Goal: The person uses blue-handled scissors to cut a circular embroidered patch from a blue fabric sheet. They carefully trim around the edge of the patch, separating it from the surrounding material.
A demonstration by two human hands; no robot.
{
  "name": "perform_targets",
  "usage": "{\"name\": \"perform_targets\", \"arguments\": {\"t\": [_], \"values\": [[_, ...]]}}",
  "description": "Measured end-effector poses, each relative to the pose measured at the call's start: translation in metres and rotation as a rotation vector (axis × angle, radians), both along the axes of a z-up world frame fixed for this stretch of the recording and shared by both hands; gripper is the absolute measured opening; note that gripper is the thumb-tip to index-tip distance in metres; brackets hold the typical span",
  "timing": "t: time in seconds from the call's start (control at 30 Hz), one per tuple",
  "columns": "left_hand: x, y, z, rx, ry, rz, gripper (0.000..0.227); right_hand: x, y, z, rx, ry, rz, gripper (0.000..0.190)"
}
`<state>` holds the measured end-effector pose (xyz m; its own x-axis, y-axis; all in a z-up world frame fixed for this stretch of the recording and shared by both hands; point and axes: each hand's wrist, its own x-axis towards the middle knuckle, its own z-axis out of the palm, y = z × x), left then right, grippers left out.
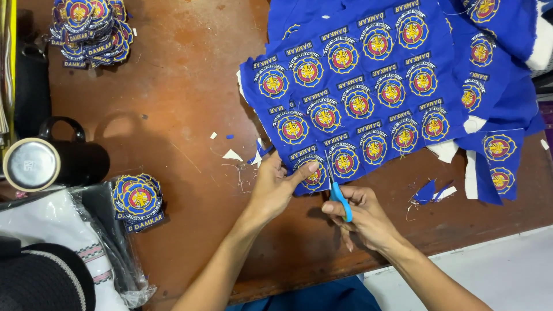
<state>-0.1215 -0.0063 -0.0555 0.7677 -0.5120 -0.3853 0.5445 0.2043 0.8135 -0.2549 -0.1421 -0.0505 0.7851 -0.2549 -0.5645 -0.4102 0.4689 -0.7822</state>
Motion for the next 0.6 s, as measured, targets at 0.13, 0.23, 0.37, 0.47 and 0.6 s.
{"name": "perform_targets", "arguments": {"t": [0.13, 0.23, 0.37, 0.47, 0.6], "values": [[-0.002, 0.0, -0.004, 0.002, -0.023, -0.03, 0.042, 0.004, -0.001, 0.003, 0.049, -0.025, 0.014, 0.028], [-0.004, 0.001, -0.004, -0.003, -0.019, -0.031, 0.043, 0.002, -0.005, -0.001, 0.075, -0.026, 0.021, 0.03], [-0.001, 0.003, -0.004, -0.004, -0.037, -0.042, 0.043, 0.002, -0.008, 0.001, 0.021, -0.004, 0.025, 0.029], [0.001, 0.005, -0.003, 0.005, -0.06, -0.064, 0.041, 0.003, -0.011, 0.001, 0.007, 0.003, 0.048, 0.031], [-0.001, 0.006, 0.0, 0.002, -0.094, -0.098, 0.04, 0.011, -0.013, 0.007, 0.018, 0.008, 0.091, 0.031]]}}
